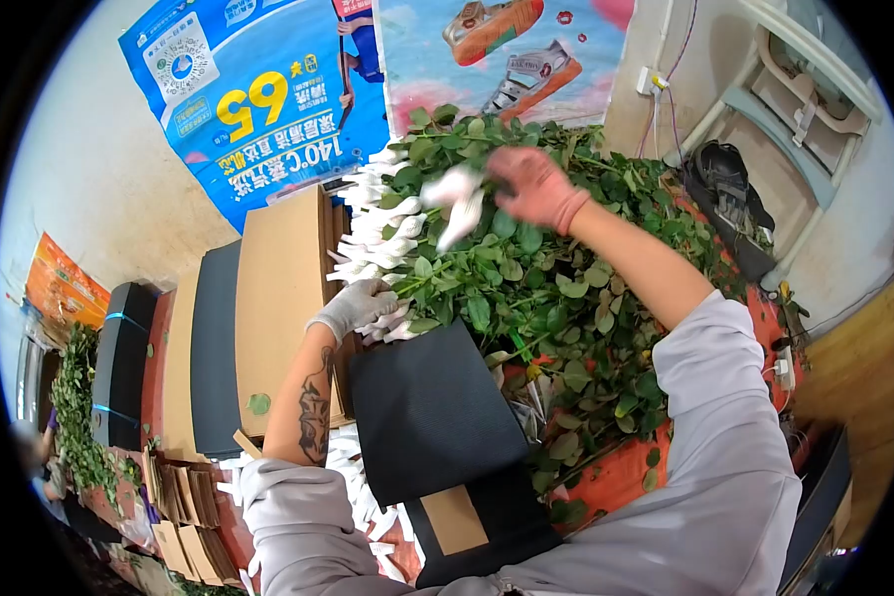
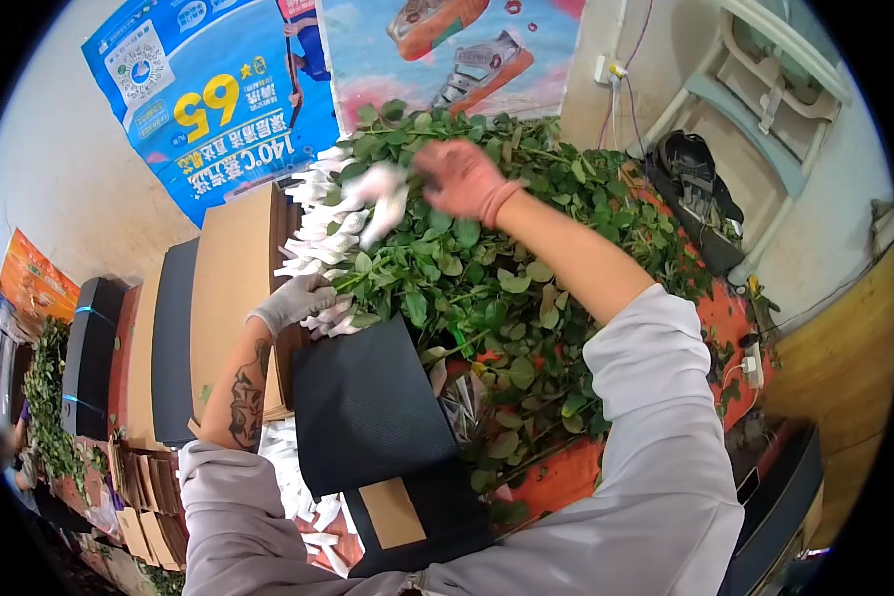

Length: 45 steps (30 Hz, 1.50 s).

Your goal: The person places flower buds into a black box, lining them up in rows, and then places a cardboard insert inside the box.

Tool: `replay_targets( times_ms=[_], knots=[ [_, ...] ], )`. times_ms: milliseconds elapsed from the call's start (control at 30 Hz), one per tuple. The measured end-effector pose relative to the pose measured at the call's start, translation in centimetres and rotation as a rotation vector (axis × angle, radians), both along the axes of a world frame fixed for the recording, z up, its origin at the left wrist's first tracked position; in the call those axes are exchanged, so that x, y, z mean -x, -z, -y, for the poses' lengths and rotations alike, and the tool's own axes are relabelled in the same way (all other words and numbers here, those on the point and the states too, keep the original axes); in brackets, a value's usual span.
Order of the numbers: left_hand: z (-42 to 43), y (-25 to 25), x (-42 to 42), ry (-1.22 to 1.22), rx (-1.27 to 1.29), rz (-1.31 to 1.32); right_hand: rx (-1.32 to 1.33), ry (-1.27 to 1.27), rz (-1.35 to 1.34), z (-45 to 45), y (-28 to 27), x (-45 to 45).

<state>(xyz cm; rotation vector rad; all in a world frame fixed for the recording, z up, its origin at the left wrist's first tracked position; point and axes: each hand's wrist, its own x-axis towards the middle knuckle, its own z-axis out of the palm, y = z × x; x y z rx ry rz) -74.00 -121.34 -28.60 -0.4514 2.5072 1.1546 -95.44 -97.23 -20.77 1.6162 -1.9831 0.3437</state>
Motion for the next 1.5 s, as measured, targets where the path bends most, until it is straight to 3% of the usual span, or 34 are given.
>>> replay_targets(
  times_ms=[33,67,100,167,200,233,267,333,367,433,500,533,567,633,700,767,800,833,900,933,967,1000,1033,1067,1100,1133,1167,1233,1333,1400,1500],
  knots=[
    [0.1,-0.2,0.1,0.031,0.074,-0.016,0.152,0.009,0.086,-0.5,-1.5,1.4],
    [0.9,1.0,0.3,0.102,0.029,-0.078,0.410,0.067,-0.033,-0.8,-2.1,3.0],
    [1.1,0.9,0.3,0.105,0.029,-0.084,0.351,0.084,0.108,-1.3,-5.5,2.5],
    [1.1,0.2,0.5,0.002,-0.668,-0.109,0.444,-0.085,-0.110,0.0,-6.6,1.3],
    [1.8,-1.3,0.8,0.136,-0.851,0.025,0.182,-0.064,-0.035,0.9,-7.8,-1.3],
    [-0.1,-3.9,0.3,-0.002,-0.767,-0.136,-0.079,-0.044,0.043,1.7,-8.3,-4.4],
    [0.8,-4.5,1.1,0.087,-1.070,-0.024,-0.127,-0.068,-0.012,2.5,-6.3,-5.6],
    [1.0,-6.5,0.9,0.119,-1.126,-0.154,-0.226,-0.137,0.033,3.8,-2.2,-6.0],
    [0.2,-8.0,0.4,0.065,-0.873,-0.393,-0.282,-0.182,0.125,4.5,-1.2,-5.9],
    [2.1,-7.3,3.6,-0.040,-1.227,-0.117,-0.324,-0.121,0.103,4.5,-1.7,-6.3],
    [1.0,-8.8,4.2,0.175,-1.517,-0.279,-0.440,0.232,0.178,4.5,-4.0,-6.3],
    [-3.4,-11.6,2.8,-0.047,-1.439,-0.596,-0.316,0.302,0.103,4.0,-5.1,-5.3],
    [-1.9,-10.5,3.7,-0.023,-1.528,-0.503,-0.196,0.371,0.032,3.1,-6.3,-3.6],
    [0.5,-5.8,6.7,-0.180,-0.498,-0.410,0.067,0.413,0.015,1.0,-9.4,-0.4],
    [-0.2,0.0,5.9,-0.034,0.257,-0.585,0.310,0.325,0.223,-1.2,-12.8,2.4],
    [-0.9,4.2,5.3,0.111,0.990,-0.661,0.491,0.209,0.082,-3.5,-14.0,7.9],
    [-1.1,5.2,4.9,0.109,1.072,-0.759,0.488,0.215,0.082,-3.7,-14.6,6.8],
    [-1.2,4.7,5.3,0.113,1.066,-0.761,0.520,0.140,-0.005,-3.7,-15.9,4.3],
    [-1.6,1.6,6.0,-0.272,0.441,-0.488,0.547,0.072,-0.095,-3.4,-16.3,0.8],
    [-1.9,-0.7,5.5,-0.344,0.452,-0.663,0.481,0.025,-0.076,-3.1,-16.0,-0.4],
    [-1.7,-1.4,5.7,-0.338,0.452,-0.665,0.420,-0.020,-0.059,-3.1,-15.9,-0.9],
    [-1.4,-2.1,5.9,-0.232,0.609,-0.736,0.327,0.255,-0.138,-3.0,-13.9,0.2],
    [-1.2,-2.3,6.0,-0.127,0.763,-0.799,0.213,0.286,0.001,-2.2,-13.8,-1.5],
    [-2.0,-2.1,6.6,-0.054,0.830,-0.527,0.213,0.184,-0.070,-1.1,-12.3,-1.5],
    [-2.8,-1.5,7.4,0.020,0.890,-0.257,-0.031,0.265,0.111,0.1,-12.9,-3.7],
    [-2.7,0.3,7.7,0.082,0.927,-0.143,-0.158,0.281,0.093,1.0,-12.2,-4.8],
    [-2.3,1.9,7.7,0.061,0.857,-0.266,-0.286,0.290,0.074,1.9,-11.6,-6.0],
    [-2.0,1.8,8.8,0.131,0.958,-0.278,-0.555,0.258,-0.007,4.0,-8.9,-6.0],
    [-0.6,-3.2,8.2,0.073,0.769,-0.474,-0.628,0.168,0.129,5.0,-6.8,-6.7],
    [0.4,-8.0,7.6,0.141,0.582,-0.447,-0.614,0.162,0.199,6.0,-5.1,-6.5],
    [1.3,-11.3,7.2,0.235,0.282,-0.370,-0.500,0.131,0.204,7.0,-3.7,-4.8]
  ],
)
